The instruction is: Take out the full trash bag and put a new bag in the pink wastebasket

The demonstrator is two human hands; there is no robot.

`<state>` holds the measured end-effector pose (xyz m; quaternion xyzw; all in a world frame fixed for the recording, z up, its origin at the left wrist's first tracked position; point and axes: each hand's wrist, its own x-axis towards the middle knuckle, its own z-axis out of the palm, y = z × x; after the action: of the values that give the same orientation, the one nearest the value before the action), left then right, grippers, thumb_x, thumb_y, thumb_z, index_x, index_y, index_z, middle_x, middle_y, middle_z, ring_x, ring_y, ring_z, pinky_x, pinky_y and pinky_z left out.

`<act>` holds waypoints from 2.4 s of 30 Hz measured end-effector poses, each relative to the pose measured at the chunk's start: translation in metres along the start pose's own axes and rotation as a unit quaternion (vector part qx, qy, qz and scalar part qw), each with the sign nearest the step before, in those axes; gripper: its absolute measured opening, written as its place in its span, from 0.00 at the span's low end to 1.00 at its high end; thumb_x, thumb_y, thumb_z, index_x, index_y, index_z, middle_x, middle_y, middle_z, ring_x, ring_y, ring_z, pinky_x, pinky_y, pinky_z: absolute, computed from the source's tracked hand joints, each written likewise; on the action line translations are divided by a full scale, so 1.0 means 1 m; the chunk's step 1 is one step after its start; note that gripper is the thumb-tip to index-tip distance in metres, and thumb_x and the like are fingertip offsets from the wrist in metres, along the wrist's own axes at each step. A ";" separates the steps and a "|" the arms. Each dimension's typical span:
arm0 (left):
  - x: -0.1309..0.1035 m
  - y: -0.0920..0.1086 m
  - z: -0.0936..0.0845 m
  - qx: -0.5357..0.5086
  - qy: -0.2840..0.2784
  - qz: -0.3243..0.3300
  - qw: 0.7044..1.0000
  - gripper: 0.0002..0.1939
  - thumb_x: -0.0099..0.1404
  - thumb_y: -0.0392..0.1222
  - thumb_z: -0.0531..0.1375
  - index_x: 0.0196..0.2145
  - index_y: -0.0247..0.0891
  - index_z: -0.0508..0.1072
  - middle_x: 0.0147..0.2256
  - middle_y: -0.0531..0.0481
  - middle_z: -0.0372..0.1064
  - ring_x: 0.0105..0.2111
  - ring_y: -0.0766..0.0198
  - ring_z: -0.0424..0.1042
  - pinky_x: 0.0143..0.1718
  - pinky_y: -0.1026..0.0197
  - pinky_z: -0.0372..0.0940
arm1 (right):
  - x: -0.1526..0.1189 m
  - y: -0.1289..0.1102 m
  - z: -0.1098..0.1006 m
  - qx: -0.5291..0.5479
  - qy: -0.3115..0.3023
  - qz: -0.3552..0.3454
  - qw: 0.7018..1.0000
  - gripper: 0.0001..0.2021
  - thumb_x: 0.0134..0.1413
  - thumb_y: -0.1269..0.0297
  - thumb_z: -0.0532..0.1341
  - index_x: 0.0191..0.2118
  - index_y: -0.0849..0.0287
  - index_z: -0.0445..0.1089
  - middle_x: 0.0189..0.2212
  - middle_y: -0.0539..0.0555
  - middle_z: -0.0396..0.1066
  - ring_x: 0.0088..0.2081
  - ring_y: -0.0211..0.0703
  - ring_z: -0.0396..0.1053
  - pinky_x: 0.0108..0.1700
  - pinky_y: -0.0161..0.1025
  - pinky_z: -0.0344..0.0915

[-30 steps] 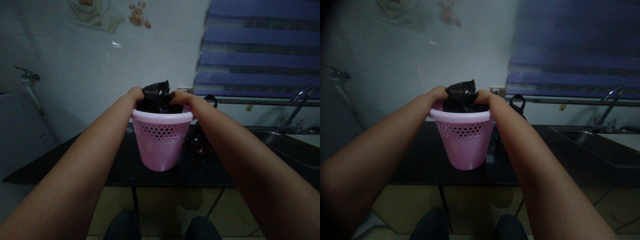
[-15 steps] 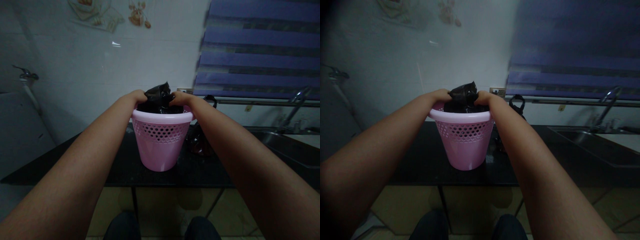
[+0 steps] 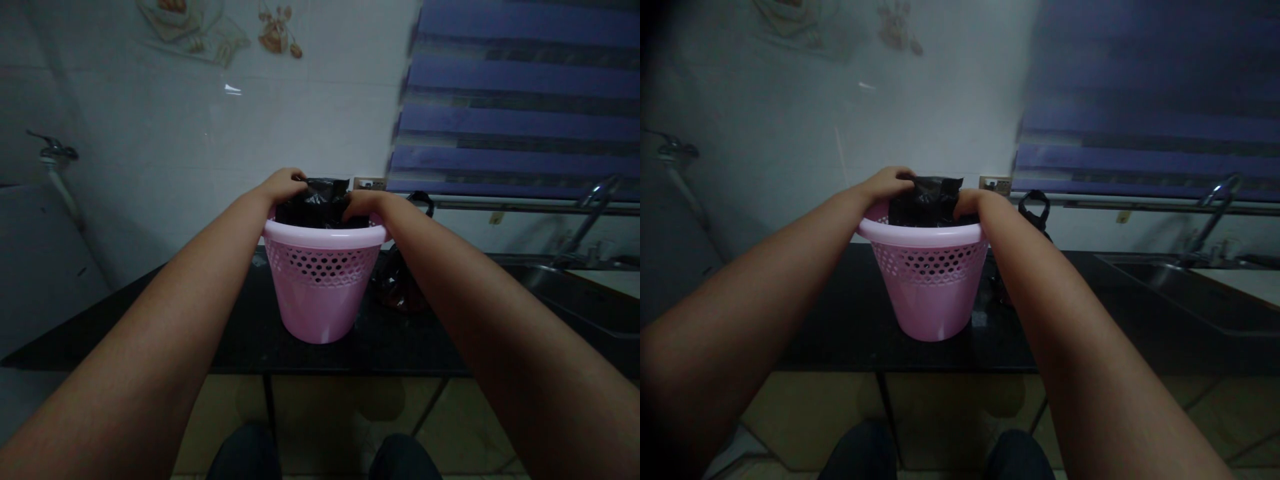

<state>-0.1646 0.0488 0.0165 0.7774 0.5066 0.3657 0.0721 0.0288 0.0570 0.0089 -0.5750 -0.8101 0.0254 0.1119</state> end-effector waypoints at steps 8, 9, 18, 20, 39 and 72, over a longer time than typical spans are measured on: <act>0.000 -0.002 0.002 -0.021 -0.017 -0.020 0.999 0.19 0.57 0.48 0.59 0.39 0.30 0.75 0.36 0.41 0.73 0.38 0.55 0.72 0.39 0.58 0.64 | 0.002 0.005 0.001 0.090 -0.021 0.022 0.995 0.13 0.41 0.75 0.64 0.38 0.62 0.76 0.31 0.57 0.74 0.32 0.46 0.71 0.35 0.44 0.70; 0.000 -0.003 0.002 -0.019 -0.020 -0.020 0.999 0.18 0.56 0.47 0.59 0.39 0.30 0.75 0.36 0.41 0.73 0.37 0.55 0.72 0.39 0.58 0.64 | 0.003 0.006 0.002 0.099 -0.018 0.018 0.995 0.13 0.42 0.74 0.64 0.38 0.62 0.76 0.31 0.57 0.74 0.31 0.45 0.71 0.35 0.43 0.70; 0.002 -0.005 0.001 0.004 -0.035 -0.023 0.999 0.13 0.51 0.33 0.56 0.35 0.32 0.75 0.29 0.47 0.71 0.32 0.59 0.70 0.35 0.60 0.64 | -0.008 -0.008 -0.005 0.138 0.042 0.024 0.989 0.12 0.53 0.64 0.62 0.40 0.67 0.75 0.33 0.59 0.73 0.32 0.42 0.71 0.39 0.40 0.68; 0.001 -0.004 0.002 0.002 -0.028 -0.026 0.999 0.14 0.50 0.31 0.55 0.36 0.32 0.75 0.29 0.47 0.70 0.32 0.59 0.70 0.35 0.59 0.64 | -0.012 -0.012 -0.007 0.117 0.061 0.021 0.991 0.12 0.53 0.65 0.62 0.40 0.68 0.74 0.33 0.60 0.73 0.34 0.42 0.71 0.40 0.39 0.68; 0.012 -0.015 0.004 -0.034 0.094 -0.031 0.994 0.17 0.52 0.28 0.53 0.40 0.34 0.70 0.41 0.42 0.72 0.42 0.55 0.70 0.45 0.57 0.63 | -0.010 -0.011 -0.006 0.348 0.099 -0.050 0.931 0.22 0.49 0.69 0.60 0.52 0.62 0.59 0.38 0.56 0.69 0.36 0.41 0.68 0.41 0.39 0.67; 0.000 -0.009 -0.005 -0.025 0.158 -0.003 0.987 0.14 0.65 0.36 0.52 0.48 0.40 0.66 0.43 0.40 0.73 0.44 0.54 0.72 0.45 0.55 0.63 | -0.052 -0.013 -0.005 0.047 0.238 0.034 0.970 0.13 0.53 0.68 0.58 0.43 0.67 0.74 0.40 0.60 0.74 0.41 0.44 0.70 0.40 0.34 0.63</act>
<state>-0.1744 0.0519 0.0163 0.7066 0.5047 0.4959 0.0114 0.0345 0.0033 0.0083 -0.5857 -0.7381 -0.0701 0.3276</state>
